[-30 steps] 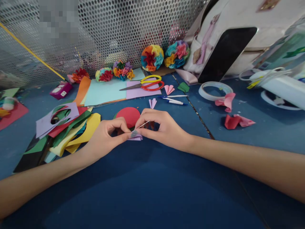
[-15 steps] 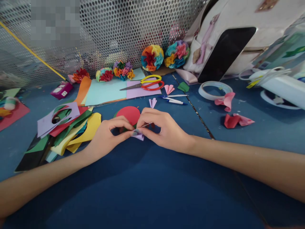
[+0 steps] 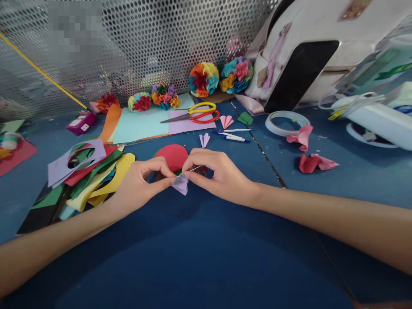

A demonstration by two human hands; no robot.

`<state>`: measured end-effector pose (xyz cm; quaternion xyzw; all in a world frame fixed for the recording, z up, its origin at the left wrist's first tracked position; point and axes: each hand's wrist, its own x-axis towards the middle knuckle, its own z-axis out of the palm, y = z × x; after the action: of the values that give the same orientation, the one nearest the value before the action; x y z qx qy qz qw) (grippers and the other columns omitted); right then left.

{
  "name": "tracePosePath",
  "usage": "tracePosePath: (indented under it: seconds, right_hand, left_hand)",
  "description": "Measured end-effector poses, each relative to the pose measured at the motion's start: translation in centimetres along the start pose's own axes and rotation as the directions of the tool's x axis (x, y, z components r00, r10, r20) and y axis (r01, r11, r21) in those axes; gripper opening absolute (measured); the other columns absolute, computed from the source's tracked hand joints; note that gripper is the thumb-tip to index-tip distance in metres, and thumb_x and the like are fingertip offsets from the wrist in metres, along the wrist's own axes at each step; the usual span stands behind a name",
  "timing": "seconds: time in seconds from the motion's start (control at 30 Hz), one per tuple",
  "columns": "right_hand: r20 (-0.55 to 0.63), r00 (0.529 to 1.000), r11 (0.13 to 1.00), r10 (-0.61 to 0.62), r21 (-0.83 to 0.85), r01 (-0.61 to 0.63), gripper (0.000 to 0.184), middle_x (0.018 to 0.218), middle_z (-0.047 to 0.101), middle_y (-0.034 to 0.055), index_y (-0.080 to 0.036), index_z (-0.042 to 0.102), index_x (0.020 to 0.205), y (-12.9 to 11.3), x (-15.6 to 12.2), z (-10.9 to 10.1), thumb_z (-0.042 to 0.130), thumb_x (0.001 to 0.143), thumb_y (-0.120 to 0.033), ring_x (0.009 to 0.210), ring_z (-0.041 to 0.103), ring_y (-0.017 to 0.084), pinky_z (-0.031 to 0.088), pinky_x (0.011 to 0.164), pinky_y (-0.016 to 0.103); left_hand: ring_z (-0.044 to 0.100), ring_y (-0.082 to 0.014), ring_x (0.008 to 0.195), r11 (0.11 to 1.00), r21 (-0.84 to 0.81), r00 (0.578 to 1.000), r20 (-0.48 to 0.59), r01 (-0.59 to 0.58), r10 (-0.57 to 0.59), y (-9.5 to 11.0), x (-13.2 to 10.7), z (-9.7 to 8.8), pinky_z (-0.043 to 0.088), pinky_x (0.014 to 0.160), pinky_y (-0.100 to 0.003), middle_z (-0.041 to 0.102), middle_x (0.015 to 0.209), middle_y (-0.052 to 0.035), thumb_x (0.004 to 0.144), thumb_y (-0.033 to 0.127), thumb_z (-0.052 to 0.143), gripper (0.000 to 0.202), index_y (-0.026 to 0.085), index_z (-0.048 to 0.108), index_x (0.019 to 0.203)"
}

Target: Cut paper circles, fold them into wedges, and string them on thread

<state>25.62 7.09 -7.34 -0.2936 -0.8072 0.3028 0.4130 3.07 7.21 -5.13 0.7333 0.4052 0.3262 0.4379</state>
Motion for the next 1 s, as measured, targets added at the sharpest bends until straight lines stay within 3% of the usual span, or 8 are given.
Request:
tracePosePath:
  seconds: [0.27,0.4,0.6,0.83,1.0]
  right_hand:
    - [-0.033,0.996,0.990,-0.087,-0.111,0.083,0.011,0.089,0.064,0.0028,-0.019,0.067,0.092,0.25,-0.15,0.09,0.060,0.100,-0.014,0.074,0.060,0.012,0.049,0.065,0.025]
    - [-0.028,0.990,0.975,-0.138,-0.180,0.130,0.011,0.089,0.065,0.0034,-0.019,0.068,0.093,-0.02,-0.27,0.05,0.060,0.101,-0.015,0.080,0.063,0.015,0.050,0.071,0.027]
    - [0.016,0.997,0.992,-0.077,-0.102,0.078,0.011,0.088,0.066,0.0035,-0.019,0.067,0.093,-0.29,-0.31,-0.02,0.061,0.102,-0.023,0.078,0.062,0.015,0.050,0.071,0.027]
    - [0.053,0.995,0.981,-0.084,-0.171,0.092,0.012,0.088,0.063,0.0026,-0.020,0.063,0.091,-0.32,-0.46,0.27,0.057,0.100,-0.015,0.075,0.059,0.014,0.047,0.064,0.026]
    - [0.058,0.984,0.943,-0.171,-0.280,0.180,0.014,0.088,0.062,0.0036,-0.019,0.062,0.089,-0.23,-0.61,0.35,0.055,0.099,-0.011,0.080,0.060,0.016,0.048,0.068,0.028]
  left_hand:
    - [0.059,-0.0152,0.075,0.998,0.061,0.999,0.047,0.017,-0.020,-0.23,0.18,-0.34,0.041,0.071,-0.030,0.070,0.080,-0.0005,0.088,0.024,0.072,0.010,0.021,0.081,0.085]
    - [0.055,-0.0133,0.070,1.000,0.015,0.997,0.078,0.015,-0.016,-0.13,0.22,-0.45,0.041,0.069,-0.029,0.067,0.075,0.0002,0.086,0.021,0.072,0.010,0.018,0.077,0.078]
    - [0.053,-0.0126,0.068,0.999,0.029,0.998,0.054,-0.024,0.023,0.41,-0.05,-0.31,0.040,0.067,-0.028,0.062,0.071,0.0015,0.084,0.018,0.071,0.011,0.017,0.072,0.072]
    - [0.056,-0.0141,0.070,0.999,0.052,0.999,0.053,-0.009,0.006,0.38,-0.17,-0.19,0.041,0.069,-0.030,0.063,0.073,0.0003,0.083,0.018,0.071,0.010,0.017,0.073,0.074]
    - [0.052,-0.0121,0.067,1.000,0.024,0.999,0.051,0.008,-0.010,0.12,-0.12,0.04,0.040,0.065,-0.028,0.061,0.070,0.0019,0.082,0.017,0.073,0.009,0.017,0.073,0.073]
